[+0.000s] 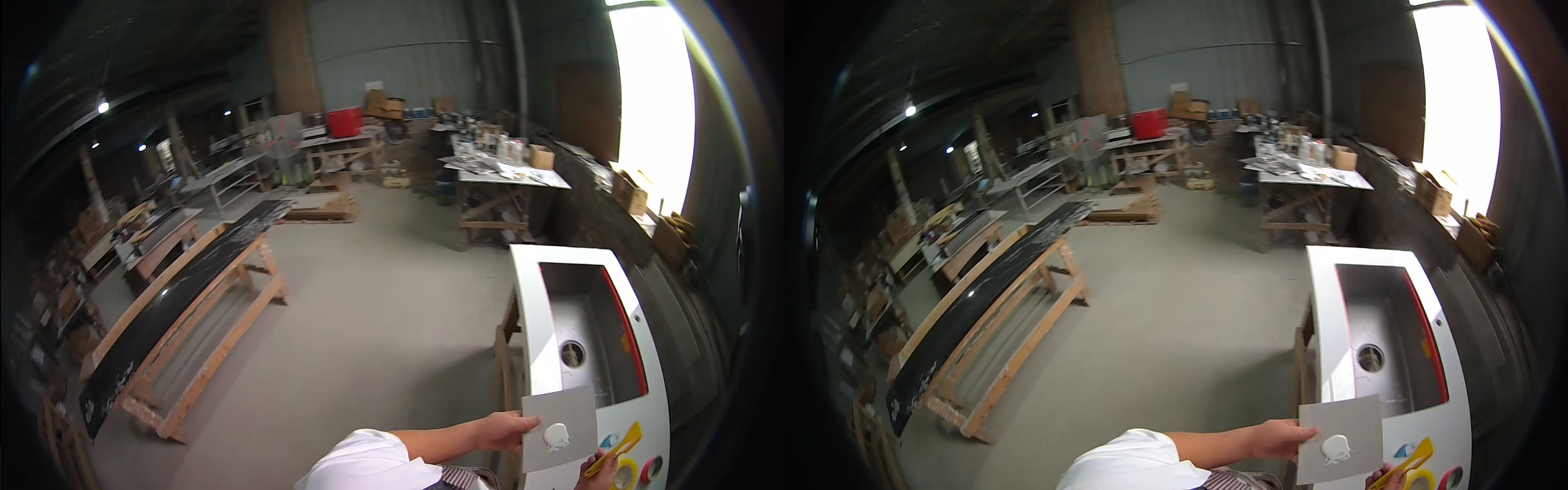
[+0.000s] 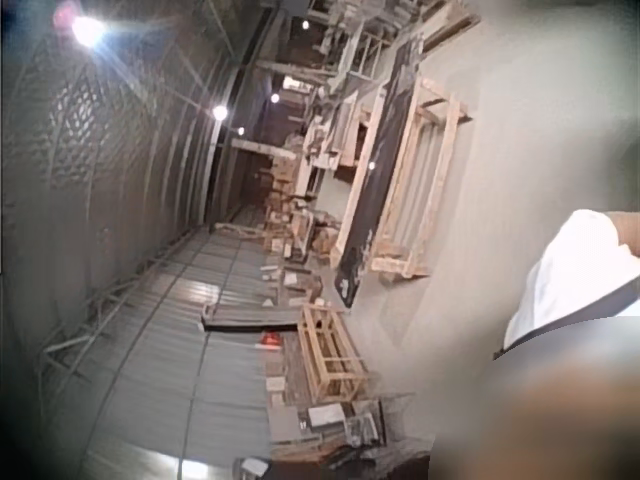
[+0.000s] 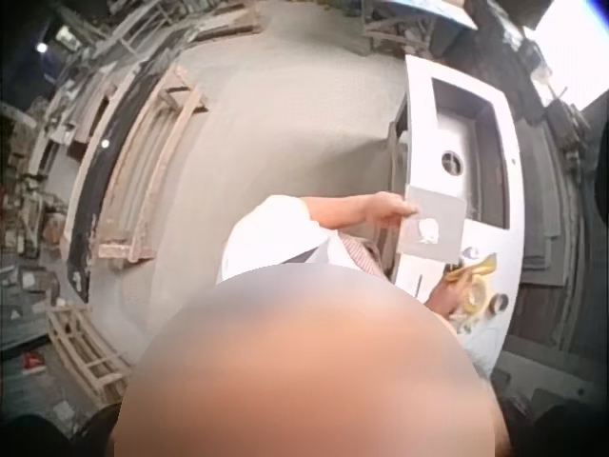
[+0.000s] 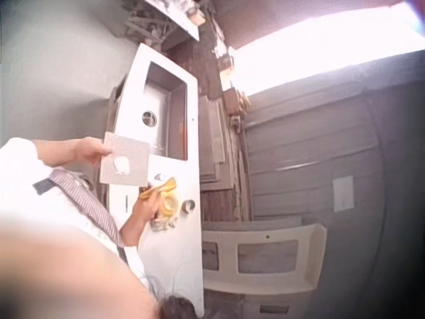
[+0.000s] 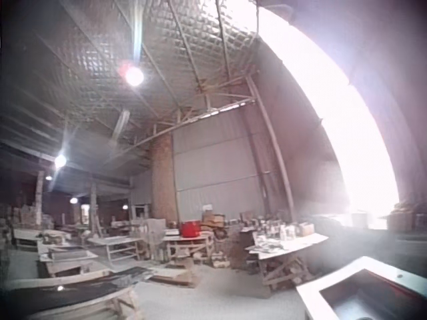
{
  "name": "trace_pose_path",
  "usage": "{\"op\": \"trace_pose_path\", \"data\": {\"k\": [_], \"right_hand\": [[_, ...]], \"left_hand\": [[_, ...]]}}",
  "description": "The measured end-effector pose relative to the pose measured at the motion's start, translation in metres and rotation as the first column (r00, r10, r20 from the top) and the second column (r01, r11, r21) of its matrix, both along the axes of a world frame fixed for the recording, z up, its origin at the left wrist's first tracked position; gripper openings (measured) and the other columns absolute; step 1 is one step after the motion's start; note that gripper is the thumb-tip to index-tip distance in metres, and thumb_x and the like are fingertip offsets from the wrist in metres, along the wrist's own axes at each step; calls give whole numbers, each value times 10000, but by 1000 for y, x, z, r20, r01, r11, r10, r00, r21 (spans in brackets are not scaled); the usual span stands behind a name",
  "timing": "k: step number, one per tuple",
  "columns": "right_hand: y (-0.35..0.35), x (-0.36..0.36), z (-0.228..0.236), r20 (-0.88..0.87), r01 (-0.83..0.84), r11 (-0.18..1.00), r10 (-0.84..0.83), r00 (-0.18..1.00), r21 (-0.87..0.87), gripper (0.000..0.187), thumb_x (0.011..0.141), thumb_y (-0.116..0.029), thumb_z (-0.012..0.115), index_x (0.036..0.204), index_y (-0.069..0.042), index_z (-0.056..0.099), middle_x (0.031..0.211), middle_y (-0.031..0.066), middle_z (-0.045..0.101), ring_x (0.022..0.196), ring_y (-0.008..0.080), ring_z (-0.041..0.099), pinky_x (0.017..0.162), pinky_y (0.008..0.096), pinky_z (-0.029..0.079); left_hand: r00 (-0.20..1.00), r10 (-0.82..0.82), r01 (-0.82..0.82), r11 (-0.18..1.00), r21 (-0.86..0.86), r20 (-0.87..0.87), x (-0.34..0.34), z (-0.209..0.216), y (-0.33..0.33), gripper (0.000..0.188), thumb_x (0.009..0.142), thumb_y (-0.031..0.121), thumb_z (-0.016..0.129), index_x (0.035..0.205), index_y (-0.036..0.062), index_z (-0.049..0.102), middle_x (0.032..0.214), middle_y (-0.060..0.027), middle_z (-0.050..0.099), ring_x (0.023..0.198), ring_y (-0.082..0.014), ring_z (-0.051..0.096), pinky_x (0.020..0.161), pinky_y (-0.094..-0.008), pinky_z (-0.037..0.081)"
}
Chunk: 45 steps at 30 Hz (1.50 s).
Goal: The person applies a white sealant to a small square tile using a yellow plastic spreader, then moves to a white countertop with an integrated sink and applies sealant along the sink's edge. The person smooths the sealant with a small blue tool and continues applying sealant to the tile.
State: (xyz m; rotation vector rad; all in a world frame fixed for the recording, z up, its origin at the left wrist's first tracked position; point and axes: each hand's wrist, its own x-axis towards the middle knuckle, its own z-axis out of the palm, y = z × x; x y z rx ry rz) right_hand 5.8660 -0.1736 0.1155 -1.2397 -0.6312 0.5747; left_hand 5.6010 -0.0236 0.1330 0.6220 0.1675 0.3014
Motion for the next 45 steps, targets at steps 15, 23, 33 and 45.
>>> {"op": "trace_pose_path", "data": {"k": [15, 23, 33, 45], "right_hand": [[96, -210, 23, -31, -640, 715, 660, 751, -283, 344, 961, -126, 509, 1293, -51, 460, 847, -3, 528, 647, 54, 449, 539, 194, 393], [130, -294, 9, 214, -853, 486, 868, 448, -189, 333, 961, -126, 510, 1283, -52, 469, 846, -7, 524, 647, 56, 443, 549, 198, 395], [179, -310, -9, -93, -587, 761, 587, 804, -275, 387, 901, -45, 497, 1287, -7, 483, 744, 37, 543, 448, 63, 389, 401, 188, 304], [176, -379, 48, -332, -796, 419, 747, 576, -437, 184, 984, -208, 471, 1025, -34, 513, 685, 23, 580, 528, 65, 483, 482, 200, 385]], "left_hand": [[943, 267, -270, 963, -12, 198, -130, -10, 17, 469, 948, 309, 567, 1349, 110, 427, 1256, -41, 547, 1134, -182, 542, 907, -372, 470], [836, 531, -510, 844, -163, 135, -207, -17, 26, 449, 937, 254, 589, 1317, 71, 433, 1212, -82, 557, 1130, -222, 546, 921, -402, 487], [538, 840, -834, 520, -184, -64, -310, -12, 52, 387, 933, 160, 577, 1272, 16, 458, 1221, -101, 562, 1077, -243, 591, 908, -411, 527], [480, 874, -877, 476, -58, -79, -339, -7, 48, 551, 814, -54, 484, 1352, 33, 405, 1293, -132, 517, 1188, -334, 506, 1026, -514, 394]]}}
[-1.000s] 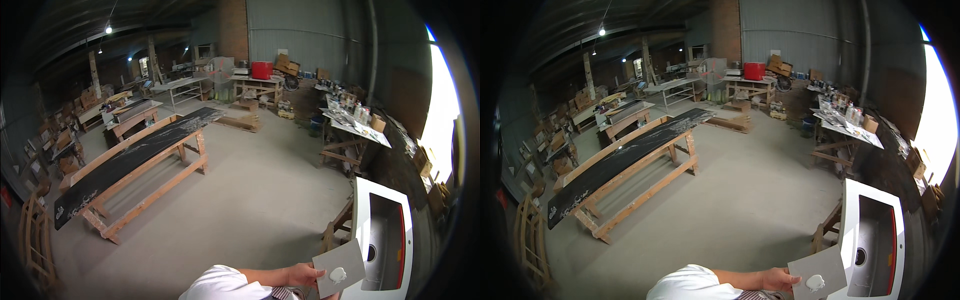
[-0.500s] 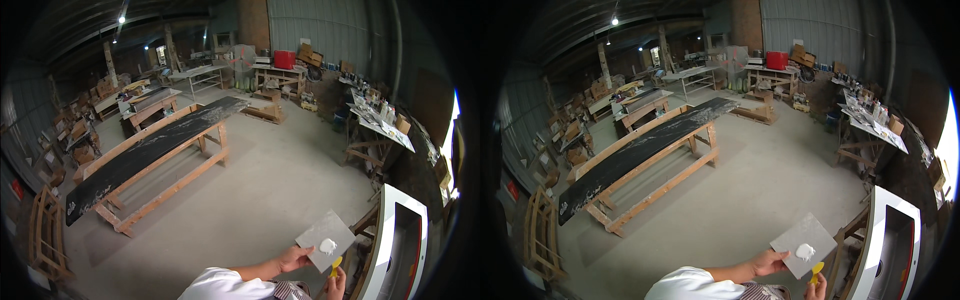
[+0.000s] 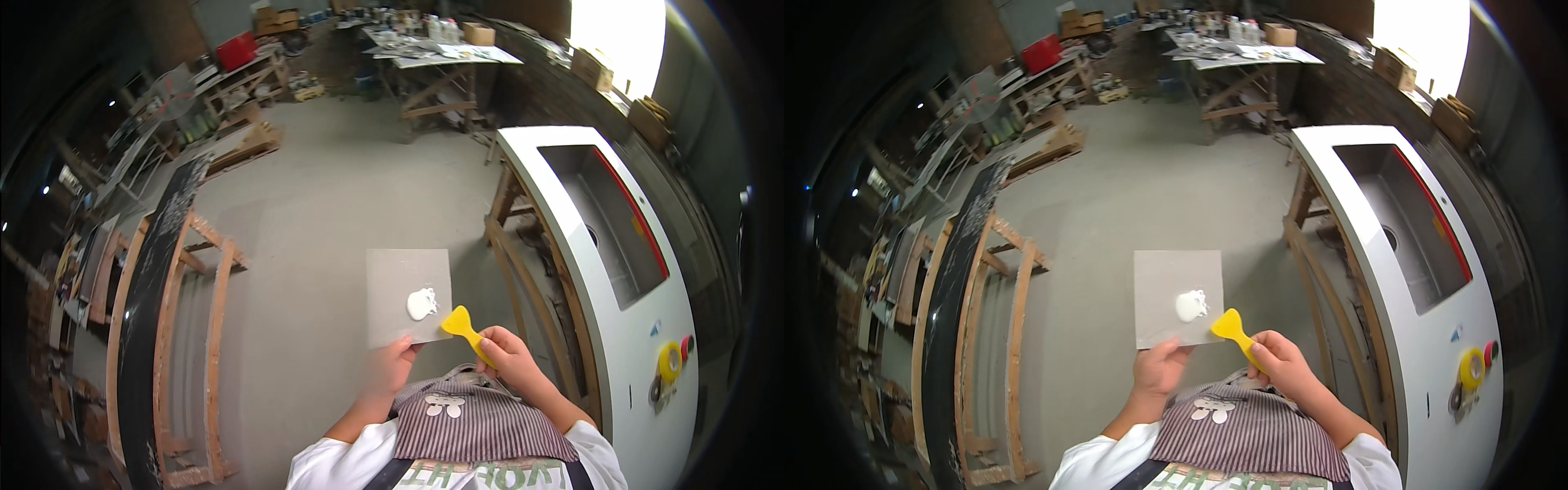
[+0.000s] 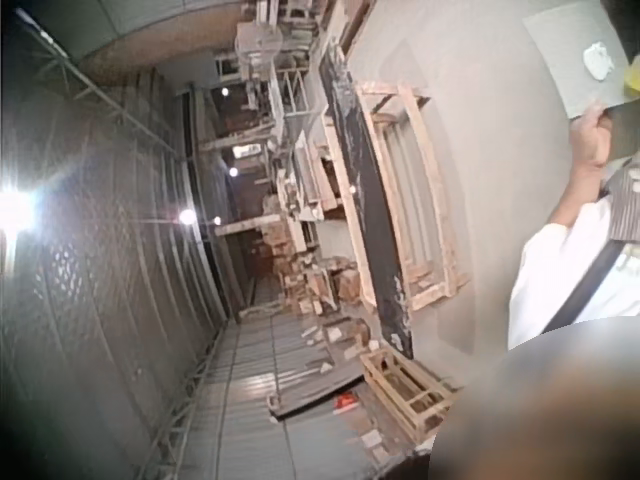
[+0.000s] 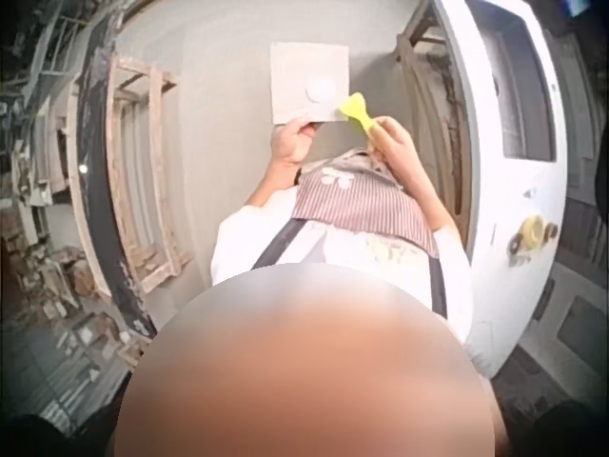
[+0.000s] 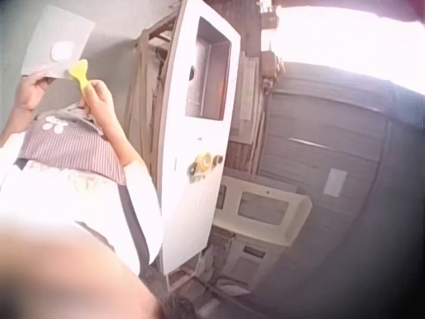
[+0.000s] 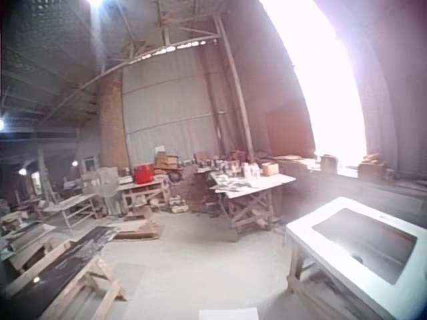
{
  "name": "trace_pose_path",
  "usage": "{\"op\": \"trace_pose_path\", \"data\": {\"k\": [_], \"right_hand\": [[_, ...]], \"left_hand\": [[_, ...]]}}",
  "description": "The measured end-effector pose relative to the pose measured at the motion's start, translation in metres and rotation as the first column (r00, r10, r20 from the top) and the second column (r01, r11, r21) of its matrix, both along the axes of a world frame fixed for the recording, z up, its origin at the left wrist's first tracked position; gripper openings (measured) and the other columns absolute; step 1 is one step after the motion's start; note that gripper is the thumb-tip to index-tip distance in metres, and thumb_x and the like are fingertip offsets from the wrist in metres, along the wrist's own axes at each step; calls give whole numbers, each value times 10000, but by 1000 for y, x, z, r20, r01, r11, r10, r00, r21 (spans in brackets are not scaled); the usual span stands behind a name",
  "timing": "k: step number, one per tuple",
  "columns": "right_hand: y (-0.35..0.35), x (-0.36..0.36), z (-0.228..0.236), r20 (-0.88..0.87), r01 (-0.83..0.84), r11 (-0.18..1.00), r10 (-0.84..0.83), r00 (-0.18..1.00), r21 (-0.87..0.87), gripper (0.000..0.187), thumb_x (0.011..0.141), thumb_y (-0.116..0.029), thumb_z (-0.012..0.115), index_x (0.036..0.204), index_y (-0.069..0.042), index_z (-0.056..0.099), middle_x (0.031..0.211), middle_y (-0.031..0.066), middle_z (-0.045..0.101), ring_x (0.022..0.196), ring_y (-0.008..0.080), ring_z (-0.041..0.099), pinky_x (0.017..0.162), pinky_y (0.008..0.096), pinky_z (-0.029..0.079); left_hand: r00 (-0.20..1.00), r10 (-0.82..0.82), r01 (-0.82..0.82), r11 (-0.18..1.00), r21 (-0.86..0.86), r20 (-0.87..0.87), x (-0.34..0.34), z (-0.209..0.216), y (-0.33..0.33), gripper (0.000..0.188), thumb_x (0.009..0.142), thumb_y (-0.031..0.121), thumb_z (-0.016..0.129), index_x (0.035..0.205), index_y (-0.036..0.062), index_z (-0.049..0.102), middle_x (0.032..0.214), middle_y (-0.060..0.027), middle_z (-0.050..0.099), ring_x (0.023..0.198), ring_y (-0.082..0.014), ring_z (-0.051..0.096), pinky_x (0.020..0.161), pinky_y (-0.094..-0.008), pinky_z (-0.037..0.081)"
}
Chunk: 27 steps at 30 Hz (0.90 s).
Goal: The person applies a white sealant to a small square tile using a yellow plastic spreader, then moves to a white countertop with an integrated sink and applies sealant along the sink's edge. The person smooths the sealant with a small blue tool and continues applying sealant to the tile.
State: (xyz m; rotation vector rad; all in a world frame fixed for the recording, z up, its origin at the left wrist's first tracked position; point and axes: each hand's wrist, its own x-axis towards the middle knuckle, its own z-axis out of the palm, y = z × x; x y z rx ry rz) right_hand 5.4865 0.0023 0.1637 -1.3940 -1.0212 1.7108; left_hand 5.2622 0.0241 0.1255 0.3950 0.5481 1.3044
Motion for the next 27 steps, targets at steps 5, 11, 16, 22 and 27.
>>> {"op": "trace_pose_path", "data": {"k": [5, 11, 16, 22, 27], "right_hand": [[-3, -11, -5, -11, -7, 1000, 7, 1000, -22, 169, 984, -192, 481, 1023, -30, 511, 673, 17, 564, 514, 49, 428, 468, 201, 338], [-5, -16, -4, -45, 43, 999, -43, 998, -9, 166, 987, -184, 472, 1024, -25, 503, 674, 12, 541, 508, 41, 390, 458, 197, 315], [-6, -18, -3, -56, 76, 997, -75, 996, 12, 161, 986, -182, 473, 1024, -29, 508, 680, 8, 542, 520, 37, 402, 466, 193, 322], [-5, -19, -7, -35, 78, 996, -76, 997, 52, 163, 978, -190, 494, 1002, -32, 526, 675, 2, 548, 536, 44, 438, 481, 194, 345], [0, -17, -1, 4, 41, 999, -41, 999, 28, 168, 973, -191, 502, 998, -29, 536, 679, 7, 561, 523, 52, 462, 483, 197, 370]], "left_hand": [[980, 59, -45, 996, 73, -192, -4, -13, -3, 327, 875, 4, 508, 1201, -21, 522, 1192, -140, 584, 1103, -260, 564, 982, -409, 438], [981, 45, -38, 998, 40, -189, -1, -13, -8, 129, 894, 89, 595, 943, -9, 664, 886, -96, 692, 822, -179, 663, 743, -287, 526], [897, -69, 100, 994, 48, -436, -16, -44, -18, 521, 817, -78, 503, 1325, 20, 441, 1279, -132, 528, 1184, -318, 516, 1054, -479, 376], [875, -92, 153, 984, 92, -475, -21, -48, -27, 511, 816, -91, 507, 1311, 22, 453, 1257, -125, 543, 1167, -304, 530, 1041, -460, 388], [777, -122, 228, 969, 96, -618, -30, -53, -33, 512, 814, -94, 509, 1309, 24, 456, 1250, -115, 544, 1161, -296, 531, 1033, -444, 395]]}}
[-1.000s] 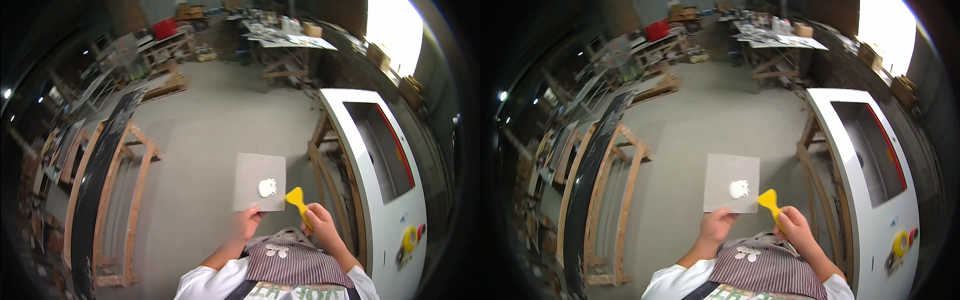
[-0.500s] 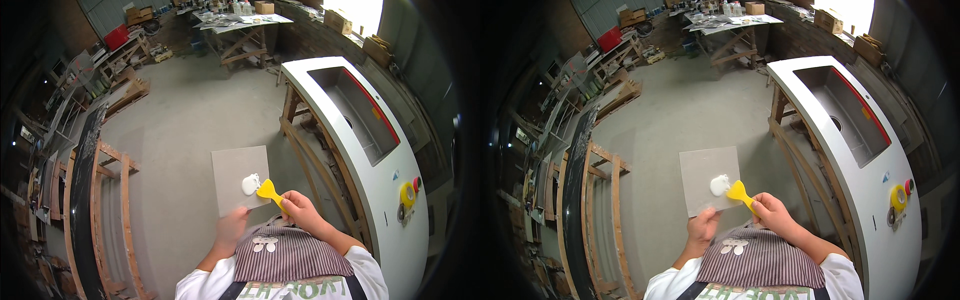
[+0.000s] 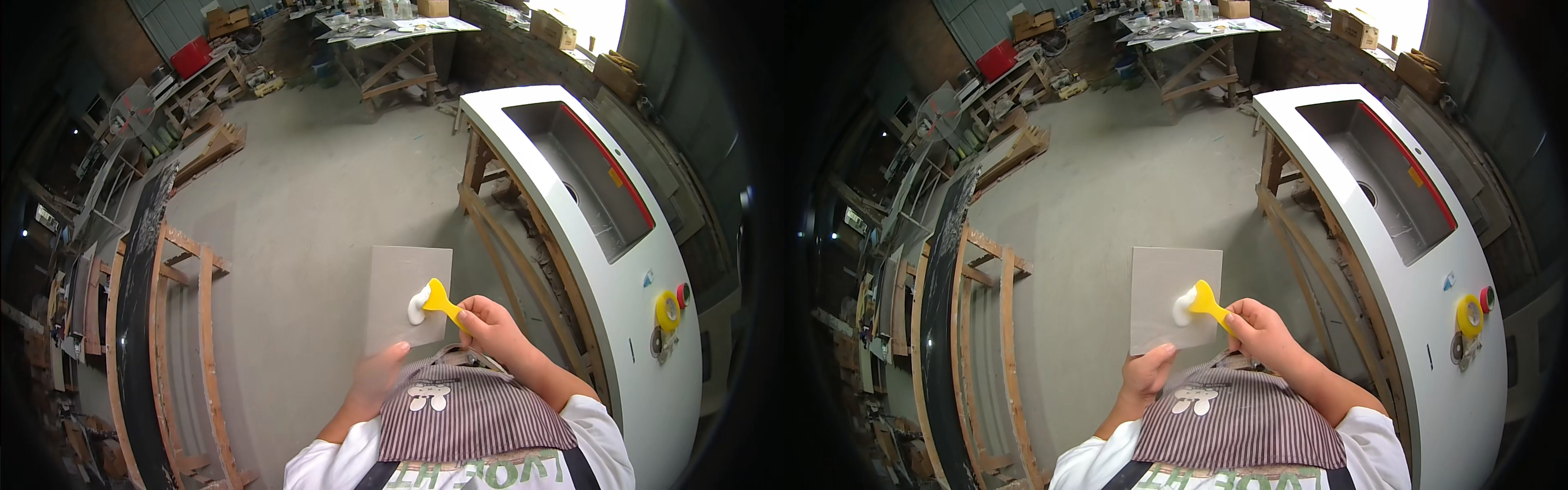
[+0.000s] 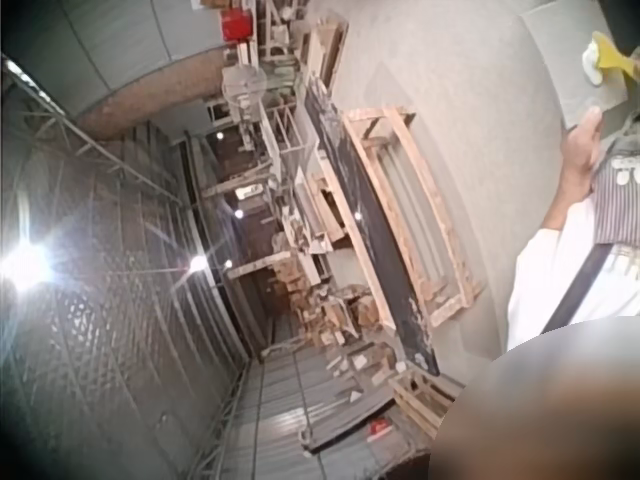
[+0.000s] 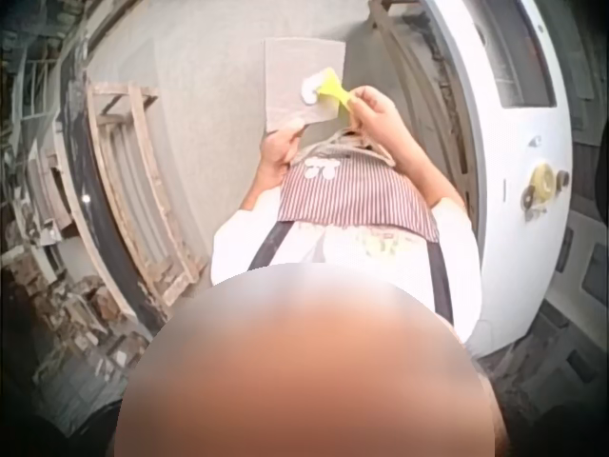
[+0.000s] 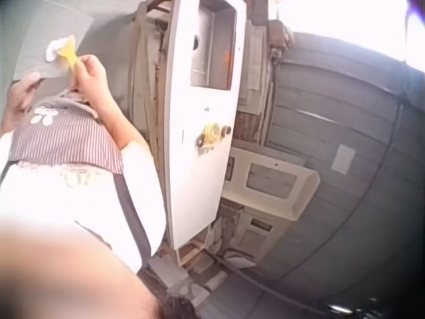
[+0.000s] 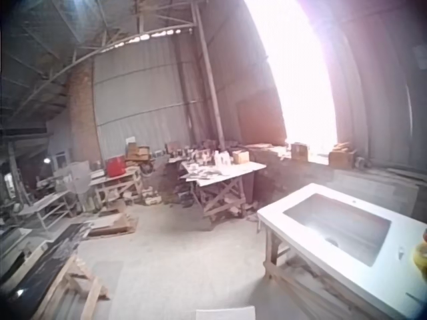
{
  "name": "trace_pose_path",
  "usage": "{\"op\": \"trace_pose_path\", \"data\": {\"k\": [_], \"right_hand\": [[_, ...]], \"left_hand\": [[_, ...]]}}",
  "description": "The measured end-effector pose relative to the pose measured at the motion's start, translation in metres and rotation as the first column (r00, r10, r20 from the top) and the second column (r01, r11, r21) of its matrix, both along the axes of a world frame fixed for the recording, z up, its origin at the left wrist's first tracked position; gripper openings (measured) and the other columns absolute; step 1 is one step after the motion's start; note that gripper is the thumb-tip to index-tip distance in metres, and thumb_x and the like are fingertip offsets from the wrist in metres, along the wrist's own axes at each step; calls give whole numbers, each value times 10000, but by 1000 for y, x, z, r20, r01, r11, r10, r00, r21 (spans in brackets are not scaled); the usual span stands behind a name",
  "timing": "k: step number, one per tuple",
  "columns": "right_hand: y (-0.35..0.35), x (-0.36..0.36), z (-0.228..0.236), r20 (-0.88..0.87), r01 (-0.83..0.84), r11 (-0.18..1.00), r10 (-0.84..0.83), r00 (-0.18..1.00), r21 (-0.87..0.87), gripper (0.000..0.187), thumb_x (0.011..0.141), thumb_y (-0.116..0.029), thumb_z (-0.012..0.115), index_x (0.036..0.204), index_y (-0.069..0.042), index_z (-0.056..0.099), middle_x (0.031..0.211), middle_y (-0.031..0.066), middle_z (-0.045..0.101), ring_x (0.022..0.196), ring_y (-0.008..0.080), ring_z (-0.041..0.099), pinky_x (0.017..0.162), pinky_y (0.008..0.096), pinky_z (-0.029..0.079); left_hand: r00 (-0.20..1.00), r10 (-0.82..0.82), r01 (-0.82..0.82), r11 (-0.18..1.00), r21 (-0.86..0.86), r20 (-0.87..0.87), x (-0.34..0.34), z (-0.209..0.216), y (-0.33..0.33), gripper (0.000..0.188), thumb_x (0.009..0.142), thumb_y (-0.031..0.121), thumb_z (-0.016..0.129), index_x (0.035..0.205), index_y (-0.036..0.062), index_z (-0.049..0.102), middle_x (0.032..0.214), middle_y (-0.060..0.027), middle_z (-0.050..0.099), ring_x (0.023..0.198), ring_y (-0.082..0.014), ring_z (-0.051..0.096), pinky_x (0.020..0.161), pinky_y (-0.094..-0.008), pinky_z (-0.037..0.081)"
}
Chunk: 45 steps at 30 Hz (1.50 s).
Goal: The person applies a white sealant to a small square tile using a yellow plastic spreader, then moves to a white countertop with an integrated sink and applies sealant along the sink's edge. The person smooths the sealant with a small blue tool and continues applying sealant to the tile.
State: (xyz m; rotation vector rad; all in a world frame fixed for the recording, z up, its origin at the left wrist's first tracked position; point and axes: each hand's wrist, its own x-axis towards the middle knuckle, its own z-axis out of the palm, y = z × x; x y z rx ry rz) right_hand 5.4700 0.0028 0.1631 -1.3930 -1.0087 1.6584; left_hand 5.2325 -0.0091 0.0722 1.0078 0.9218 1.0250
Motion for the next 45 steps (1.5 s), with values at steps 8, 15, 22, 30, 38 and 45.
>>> {"op": "trace_pose_path", "data": {"k": [8, 15, 22, 30, 38, 45], "right_hand": [[17, -2, 19, 61, -31, 996, 26, 998, 83, 255, 988, -176, 463, 1168, -19, 552, 745, 25, 617, 553, 67, 506, 515, 219, 417], [19, 7, 53, 601, -388, 731, -37, 799, 561, 293, 929, -95, 536, 1216, -96, 598, 872, 98, 576, 766, 201, 579, 692, 314, 487], [7, 19, 41, 799, -531, 692, -113, 590, 490, 339, 826, -37, 624, 1161, -90, 639, 868, 118, 568, 764, 260, 593, 695, 346, 504], [13, 13, 62, 740, -481, 656, -182, 647, 582, 324, 790, -15, 647, 1109, -72, 662, 848, 117, 576, 753, 278, 602, 683, 351, 514], [16, 23, 68, 809, -509, 713, -139, 572, 482, 327, 803, -39, 652, 1129, -66, 645, 869, 124, 586, 764, 285, 613, 702, 358, 508], [7, 20, 50, 602, -289, 904, 45, 797, 314, 256, 946, -142, 478, 1108, 19, 592, 712, 78, 601, 593, 190, 557, 599, 295, 464]], "left_hand": [[977, 31, 13, 979, -202, 211, 12, 38, 1, 566, 780, -45, 515, 1335, 14, 425, 1263, -130, 538, 1176, -312, 517, 1028, -489, 388], [753, 144, 147, 914, -377, 642, 7, 40, 7, 594, 767, -6, 518, 1349, -11, 398, 1290, -158, 525, 1212, -335, 494, 1042, -535, 365], [710, 118, 186, 919, -347, 694, 5, 38, 11, 539, 796, 28, 518, 1324, -24, 423, 1299, -165, 517, 1222, -328, 483, 1053, -517, 353], [878, -10, 118, 973, -196, 478, 10, 21, 10, 267, 833, 39, 590, 1095, -15, 598, 1077, -127, 639, 998, -229, 610, 911, -386, 475], [919, -9, 109, 967, -232, 395, 12, 23, 13, 231, 814, 0, 599, 1046, -3, 594, 1010, -118, 649, 905, -236, 622, 826, -359, 488], [916, 122, -64, 985, -162, 382, 22, 13, 16, 98, 844, 61, 630, 919, 10, 666, 849, -128, 692, 759, -236, 673, 697, -302, 528]]}}
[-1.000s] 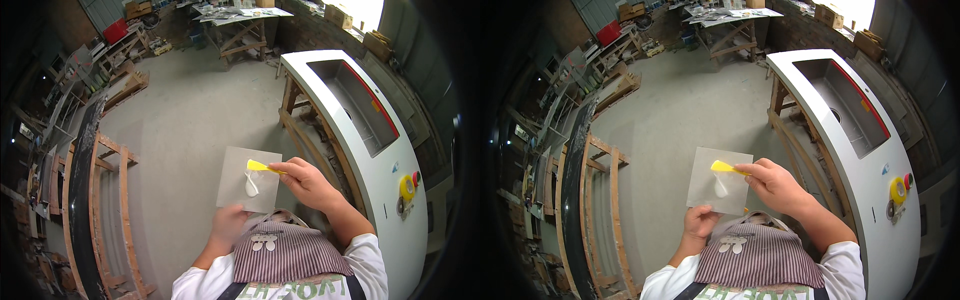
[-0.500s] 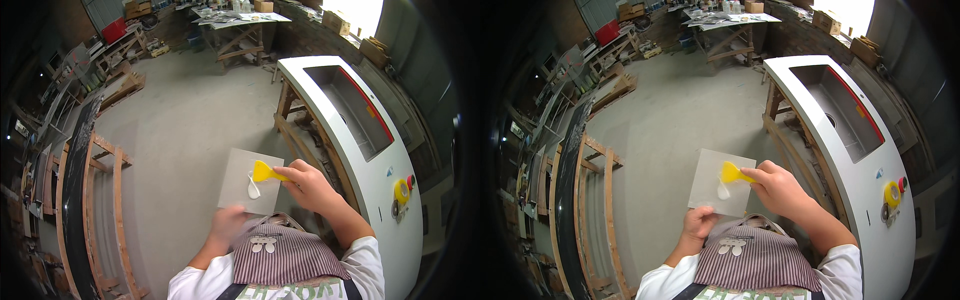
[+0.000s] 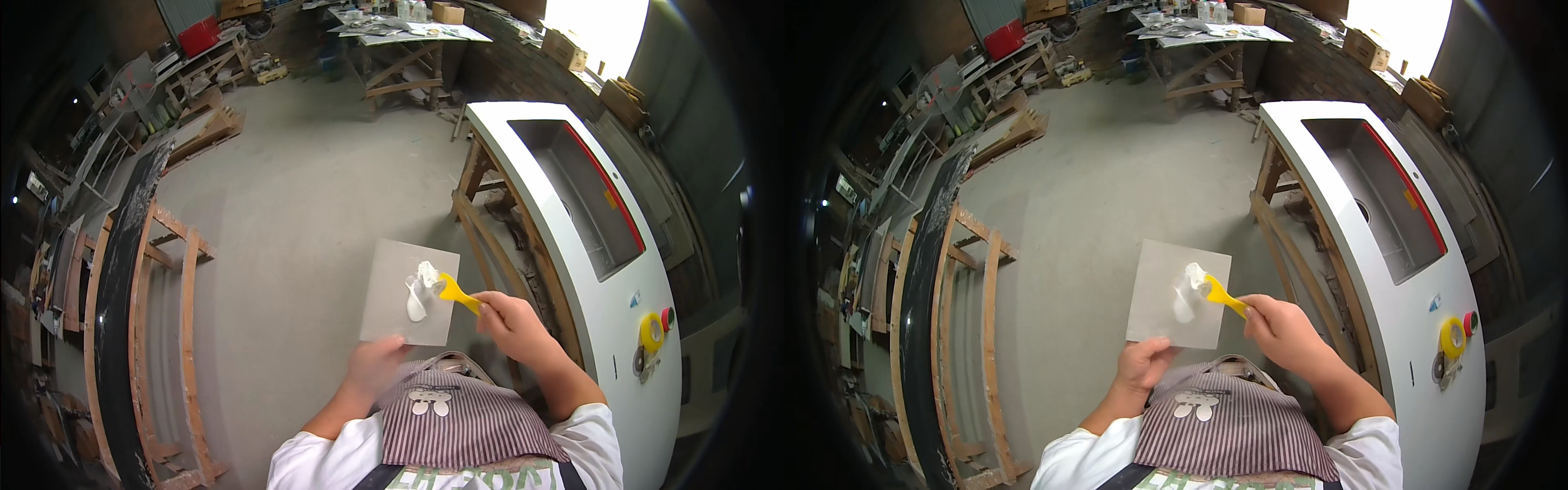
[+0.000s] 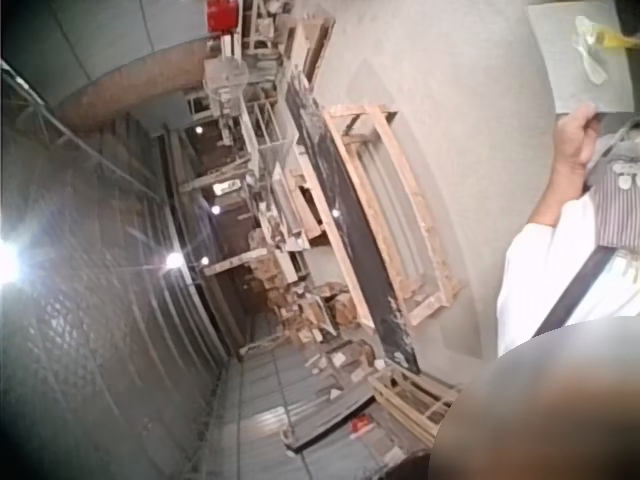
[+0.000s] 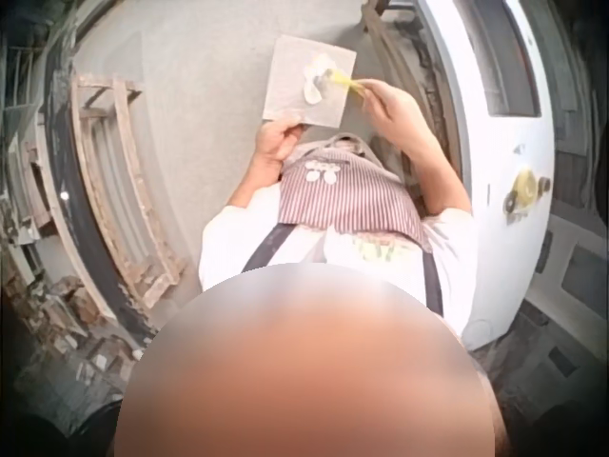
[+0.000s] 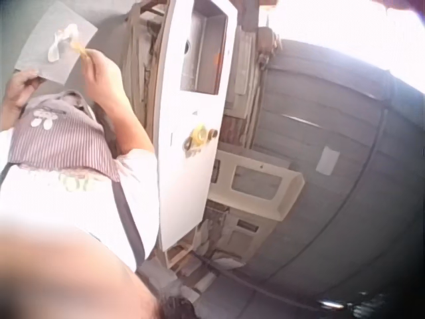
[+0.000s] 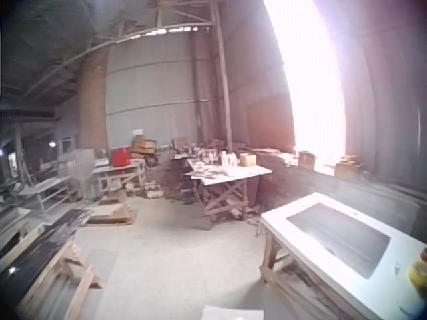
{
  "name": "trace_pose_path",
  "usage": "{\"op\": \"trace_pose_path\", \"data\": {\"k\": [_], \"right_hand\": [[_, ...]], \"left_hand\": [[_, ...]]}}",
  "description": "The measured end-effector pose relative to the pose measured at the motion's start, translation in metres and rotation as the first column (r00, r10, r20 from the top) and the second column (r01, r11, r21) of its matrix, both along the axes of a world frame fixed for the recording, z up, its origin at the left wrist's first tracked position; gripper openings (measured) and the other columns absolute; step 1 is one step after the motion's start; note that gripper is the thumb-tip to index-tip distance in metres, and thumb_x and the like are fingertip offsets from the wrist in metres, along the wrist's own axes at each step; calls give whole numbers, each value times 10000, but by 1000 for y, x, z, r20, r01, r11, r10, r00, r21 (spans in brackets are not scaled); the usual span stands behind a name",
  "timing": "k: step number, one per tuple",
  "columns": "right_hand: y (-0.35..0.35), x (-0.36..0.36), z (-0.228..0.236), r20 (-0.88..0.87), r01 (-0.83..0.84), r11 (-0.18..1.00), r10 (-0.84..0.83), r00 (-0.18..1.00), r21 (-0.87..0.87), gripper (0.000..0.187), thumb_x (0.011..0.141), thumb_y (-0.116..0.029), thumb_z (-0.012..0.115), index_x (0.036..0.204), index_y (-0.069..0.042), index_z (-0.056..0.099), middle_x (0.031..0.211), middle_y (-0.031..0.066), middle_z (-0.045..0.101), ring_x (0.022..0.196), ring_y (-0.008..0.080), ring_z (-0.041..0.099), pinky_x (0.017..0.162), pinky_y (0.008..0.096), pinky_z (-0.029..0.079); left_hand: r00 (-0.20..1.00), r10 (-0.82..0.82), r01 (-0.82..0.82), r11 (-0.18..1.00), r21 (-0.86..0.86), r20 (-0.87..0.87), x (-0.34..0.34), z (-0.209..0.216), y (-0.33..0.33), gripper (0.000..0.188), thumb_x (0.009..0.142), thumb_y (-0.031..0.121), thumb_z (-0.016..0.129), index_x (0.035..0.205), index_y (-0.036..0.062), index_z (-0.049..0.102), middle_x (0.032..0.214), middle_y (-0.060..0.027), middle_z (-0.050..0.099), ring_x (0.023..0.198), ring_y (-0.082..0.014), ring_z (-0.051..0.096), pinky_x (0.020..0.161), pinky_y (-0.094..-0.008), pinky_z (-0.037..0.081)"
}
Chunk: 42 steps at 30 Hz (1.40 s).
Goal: The person applies a white sealant to a small square tile using a yellow plastic spreader, then moves to a white countertop with an integrated sink and applies sealant along the sink's edge. The person smooths the sealant with a small blue tool and continues applying sealant to the tile.
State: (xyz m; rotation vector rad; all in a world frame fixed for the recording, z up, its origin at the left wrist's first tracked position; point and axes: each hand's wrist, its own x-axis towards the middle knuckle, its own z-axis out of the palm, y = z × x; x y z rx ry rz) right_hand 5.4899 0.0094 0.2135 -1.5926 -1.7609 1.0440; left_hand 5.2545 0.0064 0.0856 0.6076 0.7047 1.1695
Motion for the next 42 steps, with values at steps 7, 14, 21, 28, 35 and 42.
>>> {"op": "trace_pose_path", "data": {"k": [7, 14, 21, 28, 35, 42], "right_hand": [[-9, 2, -50, -341, 3, 844, -220, 914, -537, 277, 974, -196, 469, 1121, 9, 584, 720, 1, 567, 588, 48, 473, 532, 177, 364], [-3, -25, -59, -579, -44, 838, -337, 742, -544, 252, 976, -203, 456, 1049, 3, 580, 673, -10, 505, 529, 43, 375, 483, 183, 296], [16, -29, -39, -623, 34, 880, -361, 694, -473, 242, 971, -194, 457, 1044, 5, 576, 672, 2, 506, 527, 48, 372, 467, 189, 282], [1, -11, -68, -503, 81, 817, -426, 752, -571, 236, 954, -194, 465, 1016, -5, 593, 689, -10, 539, 540, 47, 412, 486, 200, 327], [33, -9, -43, -471, 98, 939, -253, 845, -329, 266, 966, -197, 482, 1146, -46, 607, 688, 12, 542, 557, 86, 454, 535, 235, 397], [5, -6, -43, 291, -97, 958, 14, 957, 270, 346, 853, -79, 598, 1193, -132, 634, 807, 126, 540, 681, 272, 573, 642, 356, 486]], "left_hand": [[974, -66, 76, 996, 38, -218, -14, -54, -1, 293, 834, 18, 541, 1127, 23, 558, 1072, -125, 608, 971, -274, 599, 885, -410, 454], [912, -79, 5, 983, -183, -401, 11, 1, -8, 411, 830, -80, 526, 1230, 14, 521, 1155, -97, 589, 1064, -245, 576, 959, -377, 446], [1000, 11, -8, 973, -231, 9, 16, 10, -4, 383, 866, -16, 493, 1249, -30, 490, 1227, -144, 553, 1160, -281, 524, 1029, -426, 403], [977, 4, 3, 999, 37, -214, 3, -47, -9, 416, 872, -3, 486, 1286, -27, 456, 1256, -155, 538, 1174, -289, 517, 1047, -438, 385], [980, -157, 131, 971, -198, -124, 4, -4, -4, 441, 859, -5, 496, 1298, -3, 458, 1246, -153, 546, 1147, -305, 535, 1015, -466, 411], [946, -51, 124, 969, -213, 321, 5, -5, 4, 269, 888, 60, 532, 1144, -12, 577, 1193, -134, 591, 1124, -262, 547, 1011, -444, 411]]}}
